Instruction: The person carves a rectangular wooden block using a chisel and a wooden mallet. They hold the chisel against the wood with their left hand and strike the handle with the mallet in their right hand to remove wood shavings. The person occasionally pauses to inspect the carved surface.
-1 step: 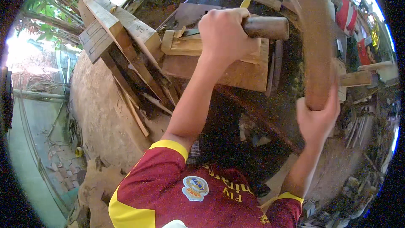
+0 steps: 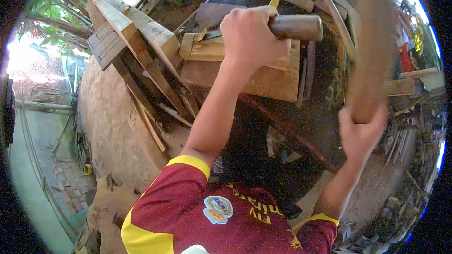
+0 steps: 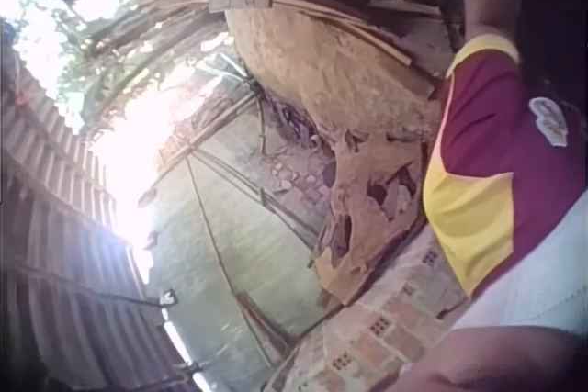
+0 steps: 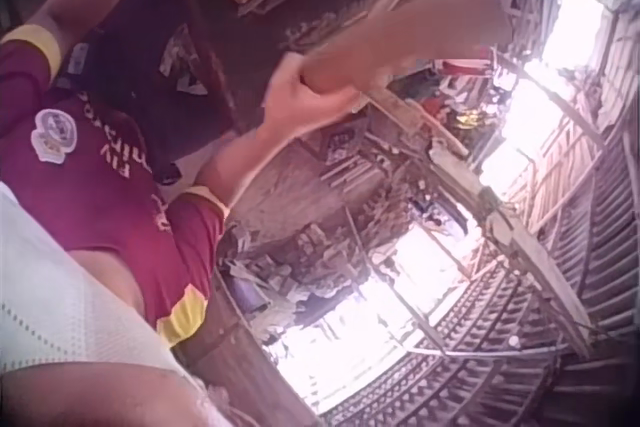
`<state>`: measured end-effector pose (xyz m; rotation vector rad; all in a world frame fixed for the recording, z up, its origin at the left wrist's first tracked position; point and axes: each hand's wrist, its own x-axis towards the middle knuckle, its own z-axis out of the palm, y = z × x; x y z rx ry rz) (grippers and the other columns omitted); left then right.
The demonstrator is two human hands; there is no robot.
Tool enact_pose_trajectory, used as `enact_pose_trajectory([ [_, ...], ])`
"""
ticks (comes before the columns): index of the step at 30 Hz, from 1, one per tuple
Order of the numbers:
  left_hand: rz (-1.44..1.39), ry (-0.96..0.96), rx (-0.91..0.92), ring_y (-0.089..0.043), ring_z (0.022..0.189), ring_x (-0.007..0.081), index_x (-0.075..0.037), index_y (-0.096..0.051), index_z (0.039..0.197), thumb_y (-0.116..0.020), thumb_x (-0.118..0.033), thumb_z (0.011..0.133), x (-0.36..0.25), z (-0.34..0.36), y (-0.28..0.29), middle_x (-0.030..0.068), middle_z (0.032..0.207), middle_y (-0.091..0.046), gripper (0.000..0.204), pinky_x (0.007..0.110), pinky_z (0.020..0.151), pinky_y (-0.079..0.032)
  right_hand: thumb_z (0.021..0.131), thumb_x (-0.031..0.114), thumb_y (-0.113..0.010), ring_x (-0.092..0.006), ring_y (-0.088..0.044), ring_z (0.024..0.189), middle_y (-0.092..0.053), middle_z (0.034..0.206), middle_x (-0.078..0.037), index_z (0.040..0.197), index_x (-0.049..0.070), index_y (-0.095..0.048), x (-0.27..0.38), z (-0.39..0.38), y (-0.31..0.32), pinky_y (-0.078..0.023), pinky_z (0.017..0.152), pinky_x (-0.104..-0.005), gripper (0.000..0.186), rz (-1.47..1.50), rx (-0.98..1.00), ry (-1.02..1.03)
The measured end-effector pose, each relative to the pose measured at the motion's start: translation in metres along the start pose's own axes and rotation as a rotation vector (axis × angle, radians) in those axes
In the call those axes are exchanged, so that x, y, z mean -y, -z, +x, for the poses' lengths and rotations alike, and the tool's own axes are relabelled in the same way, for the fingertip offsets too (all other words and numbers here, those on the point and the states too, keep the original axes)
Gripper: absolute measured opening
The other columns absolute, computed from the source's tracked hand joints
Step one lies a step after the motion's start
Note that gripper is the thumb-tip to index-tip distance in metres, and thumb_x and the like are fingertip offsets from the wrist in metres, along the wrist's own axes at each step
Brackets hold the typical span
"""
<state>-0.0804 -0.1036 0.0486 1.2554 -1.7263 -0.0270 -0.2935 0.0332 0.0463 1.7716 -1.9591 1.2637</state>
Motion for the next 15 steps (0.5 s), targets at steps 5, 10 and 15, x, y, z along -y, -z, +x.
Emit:
enact_pose_trajectory([
  [5, -0.053, 0.014, 0.025, -0.059, 0.056, 0.0331, -0.013, -0.063, 0.060, -0.068, -0.027, 0.048, -0.011, 0.006, -0.002, 0.0117, 0.055, -0.058, 0.020, 0.039, 0.053, -0.049, 0.066, 0.012, -0.071, -0.0278, -0.055, 0.104, -0.057, 0.113, -0.016, 0.123, -0.005, -0.044, -0.030, 0.031, 0.029, -0.041, 0.093, -0.0386, 0.066, 0.525, -0.408, -0.434],
  [10, 0.045, 0.034, 0.051, -0.059, 0.056, 0.0328, -0.012, -0.063, 0.060, -0.067, -0.028, 0.047, -0.001, 0.000, -0.006, 0.0120, 0.055, -0.058, 0.020, 0.038, 0.054, -0.049, 0.061, 0.008, -0.069, -0.0271, -0.053, 0.107, -0.055, 0.115, -0.018, 0.125, -0.007, -0.041, 0.029, -0.008, -0.021, -0.038, 0.096, -0.0373, 0.071, 0.193, 0.228, -0.066],
  [15, -0.023, 0.008, 0.029, -0.060, 0.057, 0.0321, -0.012, -0.064, 0.062, -0.068, -0.027, 0.048, 0.000, 0.002, 0.001, 0.0118, 0.057, -0.059, 0.021, 0.038, 0.055, -0.049, 0.061, 0.004, -0.067, -0.0275, -0.054, 0.105, -0.055, 0.114, -0.015, 0.127, -0.003, -0.042, 0.010, 0.001, 0.000, -0.039, 0.096, -0.0363, 0.071, 0.314, -0.001, -0.244],
])
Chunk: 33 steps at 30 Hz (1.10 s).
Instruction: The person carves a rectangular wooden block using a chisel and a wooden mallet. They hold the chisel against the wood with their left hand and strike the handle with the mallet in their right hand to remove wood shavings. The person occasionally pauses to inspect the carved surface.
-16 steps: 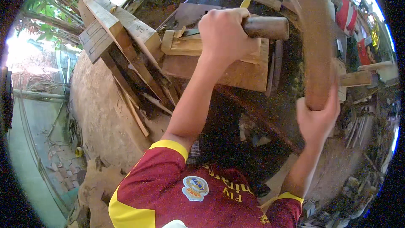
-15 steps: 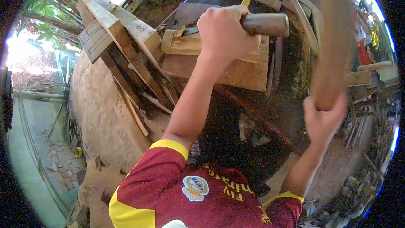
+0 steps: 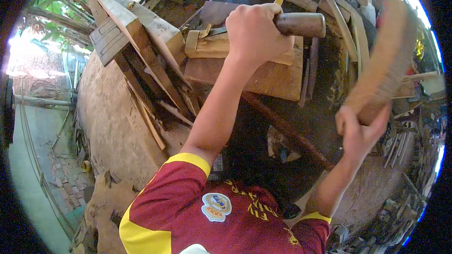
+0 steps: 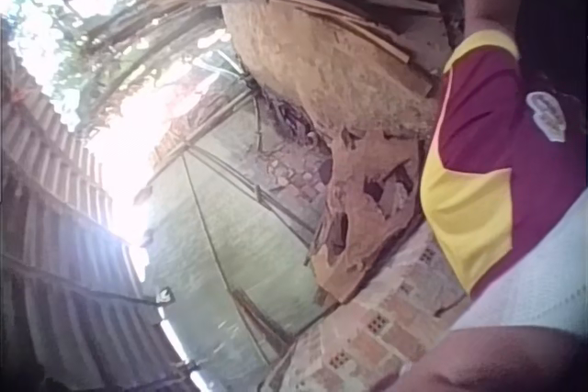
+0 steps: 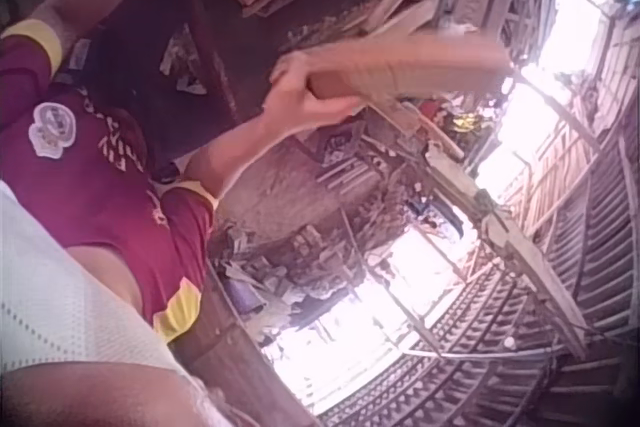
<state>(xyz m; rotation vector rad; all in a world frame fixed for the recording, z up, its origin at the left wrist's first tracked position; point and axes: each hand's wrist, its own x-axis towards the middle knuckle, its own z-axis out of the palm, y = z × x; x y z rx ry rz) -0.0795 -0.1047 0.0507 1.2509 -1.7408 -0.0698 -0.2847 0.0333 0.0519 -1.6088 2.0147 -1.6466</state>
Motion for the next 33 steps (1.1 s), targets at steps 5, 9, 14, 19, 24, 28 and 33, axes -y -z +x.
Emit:
enact_pose_trajectory([
  [5, 0.017, -0.011, 0.051, -0.061, 0.059, 0.0315, -0.012, -0.065, 0.064, -0.069, -0.028, 0.048, -0.004, -0.002, -0.002, 0.0117, 0.059, -0.060, 0.023, 0.038, 0.055, -0.049, 0.063, 0.006, -0.069, -0.0306, -0.050, 0.112, -0.049, 0.123, -0.017, 0.133, -0.001, -0.035, -0.023, -0.001, -0.003, -0.038, 0.098, -0.0380, 0.078, 0.137, -0.137, -0.040],
  [9, 0.056, -0.003, 0.027, -0.061, 0.059, 0.0309, -0.013, -0.066, 0.066, -0.070, -0.029, 0.048, 0.000, -0.005, -0.005, 0.0115, 0.059, -0.060, 0.025, 0.039, 0.056, -0.049, 0.064, 0.007, -0.067, -0.0316, -0.044, 0.120, -0.048, 0.124, -0.022, 0.131, -0.007, -0.035, 0.001, -0.030, -0.028, -0.031, 0.102, -0.0391, 0.076, -0.221, 0.214, 0.124],
  [14, 0.047, 0.003, 0.066, -0.062, 0.060, 0.0303, -0.013, -0.067, 0.068, -0.071, -0.031, 0.048, 0.000, -0.002, 0.001, 0.0111, 0.060, -0.061, 0.026, 0.039, 0.057, -0.050, 0.065, 0.007, -0.069, -0.0309, -0.049, 0.112, -0.049, 0.123, -0.019, 0.128, -0.005, -0.039, -0.026, -0.005, 0.001, -0.037, 0.098, -0.0393, 0.070, 0.167, -0.119, -0.087],
  [19, 0.079, -0.016, 0.076, -0.062, 0.061, 0.0292, -0.013, -0.067, 0.069, -0.073, -0.032, 0.048, 0.001, -0.005, -0.007, 0.0105, 0.063, -0.062, 0.029, 0.038, 0.058, -0.050, 0.066, 0.007, -0.070, -0.0319, -0.049, 0.112, -0.049, 0.122, -0.022, 0.127, -0.007, -0.038, -0.029, -0.025, -0.019, -0.039, 0.097, -0.0381, 0.070, -0.268, 0.047, 0.083],
  [24, 0.033, -0.066, 0.107, -0.063, 0.066, 0.0273, -0.013, -0.067, 0.073, -0.075, -0.030, 0.050, 0.005, -0.012, -0.003, 0.0094, 0.069, -0.064, 0.030, 0.038, 0.058, -0.049, 0.067, 0.006, -0.068, -0.0275, -0.045, 0.117, -0.044, 0.128, -0.023, 0.131, -0.011, -0.033, -0.031, -0.043, -0.009, -0.037, 0.098, -0.0358, 0.075, -0.213, 0.136, 0.045],
  [28, 0.071, -0.149, 0.163, -0.063, 0.068, 0.0261, -0.012, -0.063, 0.073, -0.075, -0.026, 0.051, 0.001, -0.017, 0.001, 0.0076, 0.070, -0.064, 0.029, 0.037, 0.058, -0.049, 0.067, 0.003, -0.068, -0.0248, -0.047, 0.113, -0.045, 0.127, -0.019, 0.132, -0.008, -0.033, -0.042, -0.062, -0.013, -0.038, 0.096, -0.0346, 0.075, -0.022, -0.017, -0.087],
  [33, -0.158, -0.369, 0.164, -0.061, 0.064, 0.0253, -0.012, -0.058, 0.071, -0.070, -0.021, 0.044, -0.012, -0.038, 0.006, 0.0038, 0.067, -0.059, 0.030, 0.036, 0.056, -0.048, 0.067, 0.008, -0.072, -0.0253, -0.045, 0.114, -0.043, 0.128, -0.017, 0.133, -0.006, -0.032, -0.043, -0.078, -0.024, -0.034, 0.099, -0.0379, 0.079, 0.215, -0.081, -0.158],
])
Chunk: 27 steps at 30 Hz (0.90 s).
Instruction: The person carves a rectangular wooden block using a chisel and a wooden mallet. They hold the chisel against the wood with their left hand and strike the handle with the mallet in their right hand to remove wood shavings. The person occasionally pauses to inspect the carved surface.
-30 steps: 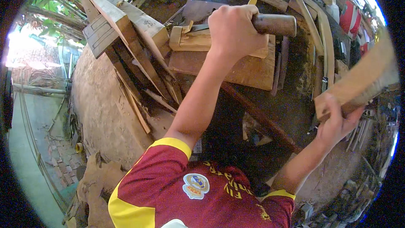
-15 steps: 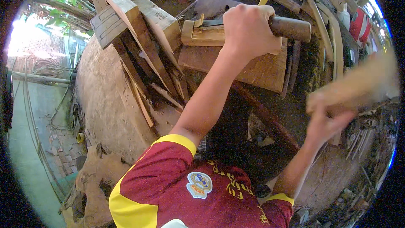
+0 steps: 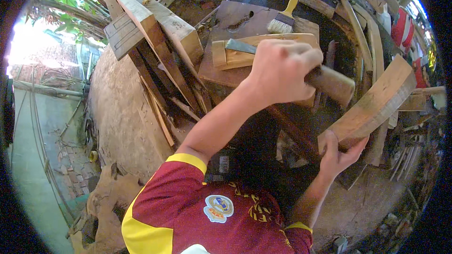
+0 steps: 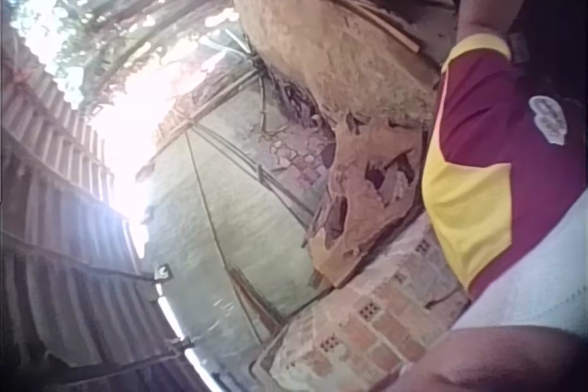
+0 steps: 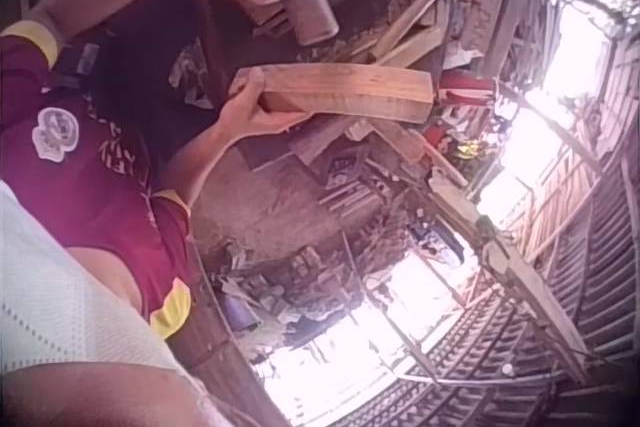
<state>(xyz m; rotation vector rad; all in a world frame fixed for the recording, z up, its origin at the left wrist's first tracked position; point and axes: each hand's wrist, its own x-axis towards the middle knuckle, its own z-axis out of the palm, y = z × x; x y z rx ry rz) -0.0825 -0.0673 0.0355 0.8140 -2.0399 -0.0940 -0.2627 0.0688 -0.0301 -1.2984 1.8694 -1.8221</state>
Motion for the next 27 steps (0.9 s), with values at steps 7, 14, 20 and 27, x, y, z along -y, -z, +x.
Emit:
enact_pose_trajectory([
  [7, -0.066, -0.036, 0.060, -0.060, 0.063, 0.0243, -0.013, -0.059, 0.074, -0.069, -0.016, 0.046, -0.006, -0.007, -0.002, 0.0018, 0.069, -0.058, 0.030, 0.036, 0.056, -0.048, 0.068, 0.001, -0.062, -0.0225, -0.049, 0.107, -0.048, 0.121, -0.015, 0.133, -0.004, -0.032, -0.020, 0.002, 0.010, -0.041, 0.091, -0.0343, 0.071, 0.147, -0.027, 0.005],
  [14, 0.231, 0.229, 0.241, -0.065, 0.074, 0.0270, -0.013, -0.060, 0.112, -0.073, -0.018, 0.054, -0.022, 0.000, -0.012, 0.0150, 0.116, -0.056, 0.059, 0.036, 0.062, -0.052, 0.069, 0.001, -0.058, -0.0257, -0.052, 0.100, -0.050, 0.115, -0.017, 0.133, -0.002, -0.031, -0.014, 0.002, 0.009, -0.046, 0.084, -0.0364, 0.070, 0.443, -0.078, -0.242],
  [20, 0.427, 0.380, 0.369, -0.065, 0.077, 0.0303, -0.012, -0.057, 0.120, -0.073, -0.018, 0.058, -0.011, 0.003, -0.022, 0.0180, 0.121, -0.053, 0.063, 0.038, 0.065, -0.052, 0.065, 0.001, -0.057, -0.0262, -0.053, 0.100, -0.051, 0.113, -0.017, 0.132, 0.000, -0.032, -0.005, 0.003, 0.007, -0.048, 0.081, -0.0358, 0.071, 0.477, -0.078, -0.300],
  [27, 0.359, 0.362, 0.371, -0.064, 0.081, 0.0288, -0.019, -0.062, 0.113, -0.071, -0.013, 0.053, -0.015, -0.010, 0.001, 0.0075, 0.120, -0.057, 0.061, 0.036, 0.067, -0.052, 0.062, 0.004, -0.058, -0.0222, -0.054, 0.088, -0.051, 0.107, -0.016, 0.126, -0.002, -0.035, 0.004, 0.005, 0.008, -0.048, 0.076, -0.0326, 0.069, 0.492, -0.057, -0.345],
])
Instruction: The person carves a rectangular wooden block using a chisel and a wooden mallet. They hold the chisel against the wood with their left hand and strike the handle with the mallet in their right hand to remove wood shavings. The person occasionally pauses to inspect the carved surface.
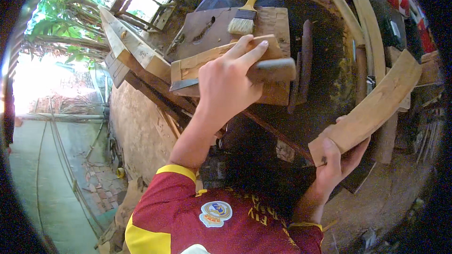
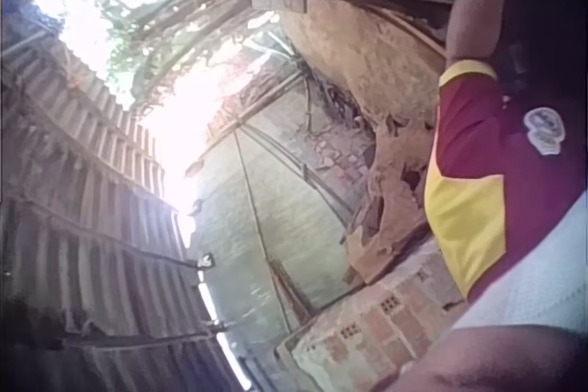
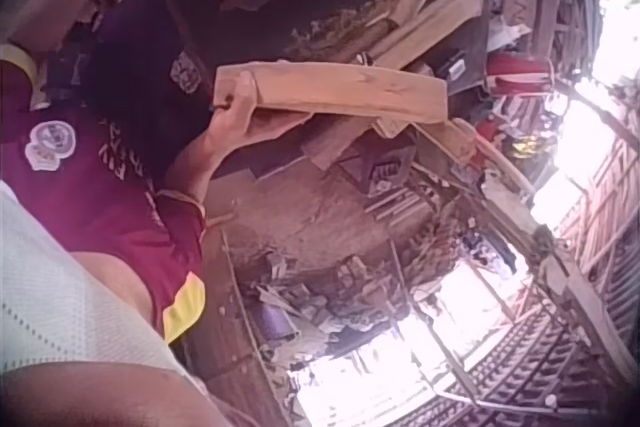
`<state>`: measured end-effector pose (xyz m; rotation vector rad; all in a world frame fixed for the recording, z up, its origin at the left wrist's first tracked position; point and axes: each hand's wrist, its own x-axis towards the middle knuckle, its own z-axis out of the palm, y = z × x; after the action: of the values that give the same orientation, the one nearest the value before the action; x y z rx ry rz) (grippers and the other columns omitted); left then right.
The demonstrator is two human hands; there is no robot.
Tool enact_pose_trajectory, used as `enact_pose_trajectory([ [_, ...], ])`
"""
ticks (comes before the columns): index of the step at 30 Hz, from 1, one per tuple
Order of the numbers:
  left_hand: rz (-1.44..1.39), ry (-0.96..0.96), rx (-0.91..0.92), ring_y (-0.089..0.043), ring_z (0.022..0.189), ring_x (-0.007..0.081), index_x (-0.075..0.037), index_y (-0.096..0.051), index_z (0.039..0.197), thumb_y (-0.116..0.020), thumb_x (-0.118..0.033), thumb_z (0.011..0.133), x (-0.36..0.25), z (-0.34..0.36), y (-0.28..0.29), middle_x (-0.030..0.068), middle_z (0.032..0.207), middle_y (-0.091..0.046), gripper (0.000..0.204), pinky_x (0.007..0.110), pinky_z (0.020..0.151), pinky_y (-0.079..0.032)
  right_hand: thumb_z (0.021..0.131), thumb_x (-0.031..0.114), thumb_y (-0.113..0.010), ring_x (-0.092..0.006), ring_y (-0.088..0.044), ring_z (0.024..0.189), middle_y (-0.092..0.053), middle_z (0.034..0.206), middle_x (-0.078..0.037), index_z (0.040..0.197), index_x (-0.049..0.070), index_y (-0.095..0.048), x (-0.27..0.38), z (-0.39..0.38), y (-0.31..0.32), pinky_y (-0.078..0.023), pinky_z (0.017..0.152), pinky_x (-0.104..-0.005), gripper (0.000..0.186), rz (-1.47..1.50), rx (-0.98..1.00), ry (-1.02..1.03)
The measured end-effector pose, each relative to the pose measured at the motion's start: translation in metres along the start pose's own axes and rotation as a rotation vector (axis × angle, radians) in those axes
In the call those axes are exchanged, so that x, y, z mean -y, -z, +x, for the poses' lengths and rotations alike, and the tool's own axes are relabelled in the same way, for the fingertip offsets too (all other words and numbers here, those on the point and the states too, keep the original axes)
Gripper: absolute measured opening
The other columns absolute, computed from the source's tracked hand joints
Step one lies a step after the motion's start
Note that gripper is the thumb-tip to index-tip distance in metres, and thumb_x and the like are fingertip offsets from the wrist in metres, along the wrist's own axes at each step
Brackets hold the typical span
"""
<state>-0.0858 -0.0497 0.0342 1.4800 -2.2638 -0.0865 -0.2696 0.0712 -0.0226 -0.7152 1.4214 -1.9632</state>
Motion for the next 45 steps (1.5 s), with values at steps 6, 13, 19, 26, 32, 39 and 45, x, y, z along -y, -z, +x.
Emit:
enact_pose_trajectory([
  [6, -0.065, -0.150, 0.007, -0.066, 0.081, 0.0241, -0.018, -0.066, 0.109, -0.067, -0.009, 0.046, 0.018, -0.023, 0.012, 0.0074, 0.118, -0.059, 0.063, 0.031, 0.065, -0.052, 0.063, 0.003, -0.054, -0.0202, -0.051, 0.076, -0.046, 0.109, -0.021, 0.134, -0.003, -0.026, 0.002, -0.004, -0.002, -0.045, 0.070, -0.0303, 0.077, 0.041, 0.074, 0.018],
  [13, -0.049, -0.180, -0.050, -0.065, 0.068, 0.0228, -0.015, -0.069, 0.103, -0.065, -0.011, 0.039, 0.014, -0.025, 0.005, 0.0105, 0.115, -0.061, 0.064, 0.029, 0.062, -0.051, 0.063, 0.004, -0.053, -0.0213, -0.050, 0.076, -0.043, 0.111, -0.024, 0.137, -0.005, -0.021, 0.001, -0.004, -0.003, -0.044, 0.070, -0.0309, 0.081, 0.014, 0.107, 0.049],
  [19, -0.022, -0.224, -0.095, -0.064, 0.062, 0.0212, -0.015, -0.070, 0.100, -0.064, -0.015, 0.038, 0.017, -0.026, 0.002, 0.0104, 0.112, -0.063, 0.062, 0.028, 0.057, -0.050, 0.064, 0.005, -0.053, -0.0218, -0.050, 0.077, -0.044, 0.111, -0.024, 0.137, -0.005, -0.020, 0.001, -0.004, -0.003, -0.044, 0.070, -0.0309, 0.081, 0.018, 0.109, 0.036],
  [26, -0.039, -0.260, -0.079, -0.062, 0.059, 0.0203, -0.018, -0.070, 0.101, -0.064, -0.017, 0.037, 0.022, -0.025, 0.007, 0.0082, 0.113, -0.063, 0.064, 0.027, 0.055, -0.049, 0.065, 0.006, -0.053, -0.0217, -0.050, 0.077, -0.046, 0.110, -0.023, 0.138, -0.004, -0.020, 0.003, -0.003, -0.003, -0.044, 0.071, -0.0308, 0.081, 0.007, 0.113, 0.024],
  [32, -0.039, -0.269, -0.095, -0.063, 0.061, 0.0200, -0.019, -0.068, 0.105, -0.065, -0.015, 0.036, 0.024, -0.029, 0.005, 0.0064, 0.116, -0.062, 0.069, 0.028, 0.056, -0.049, 0.065, 0.006, -0.054, -0.0219, -0.051, 0.077, -0.047, 0.109, -0.021, 0.135, -0.004, -0.025, 0.004, -0.003, -0.002, -0.045, 0.071, -0.0312, 0.077, -0.003, 0.124, 0.009],
  [39, -0.012, -0.267, -0.052, -0.064, 0.070, 0.0193, -0.020, -0.063, 0.113, -0.067, -0.011, 0.041, 0.023, -0.036, 0.006, 0.0070, 0.124, -0.057, 0.073, 0.030, 0.061, -0.050, 0.062, 0.003, -0.057, -0.0197, -0.056, 0.078, -0.052, 0.104, -0.016, 0.127, 0.000, -0.034, 0.005, -0.002, -0.001, -0.049, 0.068, -0.0311, 0.069, 0.042, 0.107, -0.014],
  [45, -0.021, -0.314, -0.037, -0.064, 0.073, 0.0198, -0.019, -0.061, 0.114, -0.069, -0.010, 0.045, 0.010, -0.039, 0.005, 0.0067, 0.125, -0.055, 0.070, 0.032, 0.064, -0.051, 0.062, 0.003, -0.058, -0.0206, -0.057, 0.081, -0.053, 0.105, -0.016, 0.126, -0.001, -0.035, -0.002, 0.001, 0.007, -0.050, 0.071, -0.0316, 0.068, 0.046, 0.131, -0.005],
])
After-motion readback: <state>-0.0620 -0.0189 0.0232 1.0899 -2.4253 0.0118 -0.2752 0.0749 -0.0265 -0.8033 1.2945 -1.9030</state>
